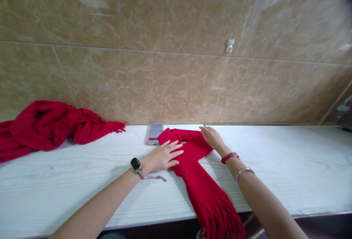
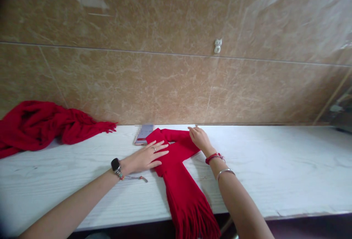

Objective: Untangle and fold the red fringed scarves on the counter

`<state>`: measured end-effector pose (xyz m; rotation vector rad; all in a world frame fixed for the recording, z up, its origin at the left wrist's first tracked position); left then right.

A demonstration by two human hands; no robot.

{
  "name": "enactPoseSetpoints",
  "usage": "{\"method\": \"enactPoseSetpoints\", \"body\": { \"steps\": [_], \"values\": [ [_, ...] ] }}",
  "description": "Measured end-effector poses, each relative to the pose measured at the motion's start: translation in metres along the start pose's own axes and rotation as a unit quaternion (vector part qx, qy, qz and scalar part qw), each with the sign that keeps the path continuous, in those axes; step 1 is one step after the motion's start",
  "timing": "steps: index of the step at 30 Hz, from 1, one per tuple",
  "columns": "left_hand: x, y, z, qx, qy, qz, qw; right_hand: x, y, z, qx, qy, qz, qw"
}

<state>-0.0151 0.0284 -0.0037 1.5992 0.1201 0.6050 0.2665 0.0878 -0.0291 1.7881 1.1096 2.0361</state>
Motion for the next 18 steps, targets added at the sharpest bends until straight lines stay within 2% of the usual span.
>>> {"method": "enactPoseSetpoints", "body": {
  "steps": [3,6,11,13,15,18],
  "values": [
    [0.000,0.001,0.008,-0.024,-0.053,-0.011,0.998,-0.001,-0.001,0.003,0.001,-0.022,0.000,1.000],
    [-0.002,-0.003,0.010,-0.050,-0.068,-0.024,0.996,0.002,0.005,-0.004,0.017,-0.057,-0.010,0.998],
    [-0.006,-0.004,0.003,-0.067,-0.058,-0.024,0.996,0.002,0.041,-0.050,0.059,-0.118,-0.073,0.989],
    [-0.008,-0.003,-0.003,-0.065,-0.048,-0.017,0.997,-0.004,0.059,-0.073,0.076,-0.111,-0.137,0.981],
    [-0.009,-0.003,-0.008,-0.056,-0.026,-0.015,0.998,-0.013,0.073,-0.096,0.094,-0.068,-0.228,0.967],
    [-0.010,-0.003,-0.015,-0.039,0.006,-0.020,0.999,-0.027,0.084,-0.122,0.098,-0.010,-0.327,0.940]
  ]
}}
Point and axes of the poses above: each hand's wrist, its own x-axis towards the middle knuckle, its own y-axis out of the back of the hand, z = x × y, the point moved 1 cm from there along x, towards the middle knuckle, and after that the axes turned 6 degrees about z, right-handed, at the moved point
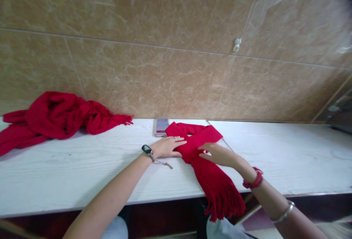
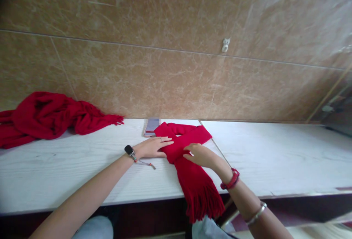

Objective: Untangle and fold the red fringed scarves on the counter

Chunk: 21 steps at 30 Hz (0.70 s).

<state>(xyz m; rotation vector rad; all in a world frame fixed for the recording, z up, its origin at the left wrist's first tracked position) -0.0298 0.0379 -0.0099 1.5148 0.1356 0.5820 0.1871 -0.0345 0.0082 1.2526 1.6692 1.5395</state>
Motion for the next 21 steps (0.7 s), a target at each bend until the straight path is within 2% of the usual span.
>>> {"method": "enactPoseSetpoints", "body": {
  "steps": [3,7,11,14,17,21],
  "values": [
    [0.000,0.002,-0.003,0.011,0.019,-0.001,1.000,-0.006,-0.007,-0.012,-0.031,-0.016,-0.010,0.999],
    [0.000,0.011,-0.003,0.052,0.028,0.005,0.998,-0.003,-0.010,-0.007,-0.026,-0.032,0.008,0.999],
    [0.000,0.024,0.010,0.102,0.006,0.032,0.994,0.003,-0.011,0.020,-0.039,-0.028,0.049,0.998],
    [0.000,0.026,0.032,0.063,-0.061,0.040,0.995,0.004,-0.021,0.049,-0.095,-0.039,0.088,0.991],
    [0.001,0.022,0.052,0.003,-0.132,0.017,0.991,0.001,-0.035,0.073,-0.117,-0.043,0.126,0.984],
    [0.002,0.016,0.052,0.008,-0.119,0.012,0.993,-0.005,-0.038,0.080,-0.090,-0.038,0.187,0.977]
  ]
}}
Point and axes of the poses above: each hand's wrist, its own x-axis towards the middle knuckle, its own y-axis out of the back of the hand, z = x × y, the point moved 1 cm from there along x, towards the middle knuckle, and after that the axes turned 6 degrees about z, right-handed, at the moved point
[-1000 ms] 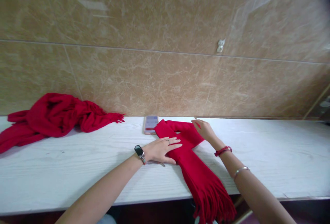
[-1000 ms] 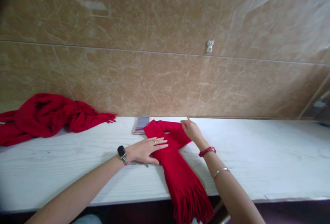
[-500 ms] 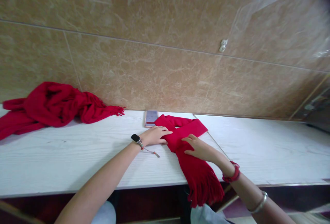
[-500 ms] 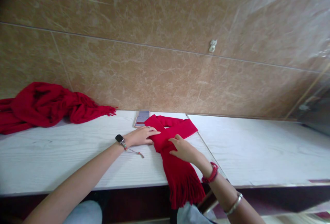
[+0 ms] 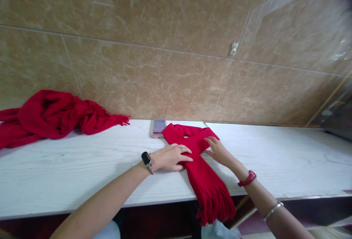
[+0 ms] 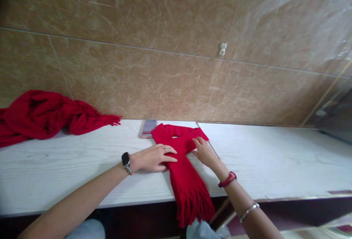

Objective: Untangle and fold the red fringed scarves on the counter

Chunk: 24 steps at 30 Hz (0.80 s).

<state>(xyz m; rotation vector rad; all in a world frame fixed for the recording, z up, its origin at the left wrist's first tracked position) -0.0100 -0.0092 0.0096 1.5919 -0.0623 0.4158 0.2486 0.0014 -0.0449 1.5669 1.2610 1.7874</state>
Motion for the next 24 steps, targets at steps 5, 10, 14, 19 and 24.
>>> {"method": "enactPoseSetpoints", "body": {
  "steps": [5,10,14,19,24],
  "values": [
    [-0.002,-0.004,-0.016,0.029,0.037,-0.003,0.999,0.000,0.026,-0.029,0.091,0.010,-0.025,0.995],
    [-0.002,-0.007,-0.020,0.020,0.035,-0.002,0.999,-0.012,0.045,-0.073,0.130,-0.034,-0.102,0.986],
    [-0.003,-0.007,-0.025,0.056,0.020,0.006,0.998,-0.019,0.045,-0.087,0.138,-0.048,-0.155,0.977],
    [-0.006,-0.003,-0.035,0.137,0.013,0.024,0.990,-0.014,0.043,-0.087,0.170,-0.050,-0.191,0.965],
    [-0.011,0.000,-0.042,0.189,0.023,0.030,0.981,-0.010,0.052,-0.080,0.192,-0.054,-0.180,0.963]
  ]
}}
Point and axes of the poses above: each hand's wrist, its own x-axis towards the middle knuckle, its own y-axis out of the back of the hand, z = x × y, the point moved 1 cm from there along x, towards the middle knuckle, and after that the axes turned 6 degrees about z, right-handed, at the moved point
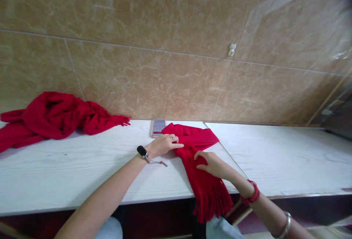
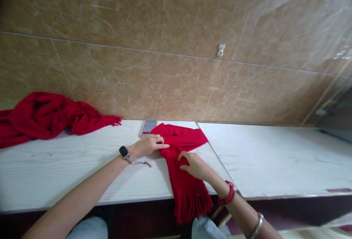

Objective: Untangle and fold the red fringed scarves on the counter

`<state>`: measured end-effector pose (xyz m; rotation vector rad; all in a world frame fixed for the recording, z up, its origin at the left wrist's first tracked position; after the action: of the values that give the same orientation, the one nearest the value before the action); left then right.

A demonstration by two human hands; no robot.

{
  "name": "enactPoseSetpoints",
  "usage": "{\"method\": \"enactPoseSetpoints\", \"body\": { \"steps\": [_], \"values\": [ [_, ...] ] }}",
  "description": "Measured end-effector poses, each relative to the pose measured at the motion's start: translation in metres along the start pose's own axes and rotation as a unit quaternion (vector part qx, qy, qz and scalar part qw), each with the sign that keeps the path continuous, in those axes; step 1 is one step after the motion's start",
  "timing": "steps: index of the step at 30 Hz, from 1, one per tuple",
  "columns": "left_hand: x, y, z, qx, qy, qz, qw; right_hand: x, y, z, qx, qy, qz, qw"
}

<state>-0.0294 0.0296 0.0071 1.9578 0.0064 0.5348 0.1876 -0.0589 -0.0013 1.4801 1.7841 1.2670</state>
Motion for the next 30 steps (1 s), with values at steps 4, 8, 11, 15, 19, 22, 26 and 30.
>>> {"method": "enactPoseSetpoints", "body": {
  "steps": [4,8,11,15,19,22,26,30],
  "values": [
    [-0.003,-0.004,-0.009,0.008,0.029,-0.001,1.000,0.000,0.011,0.008,0.055,-0.006,0.026,0.998],
    [-0.006,-0.011,-0.016,0.010,0.080,-0.012,0.997,0.001,0.003,0.005,0.076,-0.015,0.029,0.997],
    [-0.011,-0.013,-0.015,-0.039,0.106,-0.043,0.993,-0.001,-0.008,-0.007,0.048,0.000,0.011,0.999],
    [-0.011,-0.006,-0.012,-0.176,0.109,-0.046,0.977,-0.001,-0.006,-0.009,0.020,0.020,0.021,0.999],
    [-0.003,-0.003,-0.005,-0.275,0.117,-0.042,0.954,0.009,0.010,0.033,-0.094,-0.022,0.169,0.981],
    [0.002,-0.006,0.007,-0.251,0.122,-0.045,0.959,0.017,0.008,0.076,-0.210,-0.084,0.192,0.955],
    [0.006,-0.008,0.030,-0.199,0.041,-0.062,0.977,0.028,-0.005,0.112,-0.207,-0.124,0.132,0.961],
    [0.014,-0.006,0.048,-0.216,-0.017,-0.068,0.974,0.043,-0.004,0.124,-0.195,-0.134,0.137,0.962]
  ]
}}
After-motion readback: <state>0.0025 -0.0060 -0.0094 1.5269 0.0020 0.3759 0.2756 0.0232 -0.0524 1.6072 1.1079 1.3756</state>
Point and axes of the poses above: each hand's wrist, its own x-axis towards the middle knuckle, its own y-axis out of the back of the hand, z = x × y, the point moved 1 cm from there along x, towards the middle knuckle, and after that the axes turned 6 degrees about z, right-handed, at the moved point
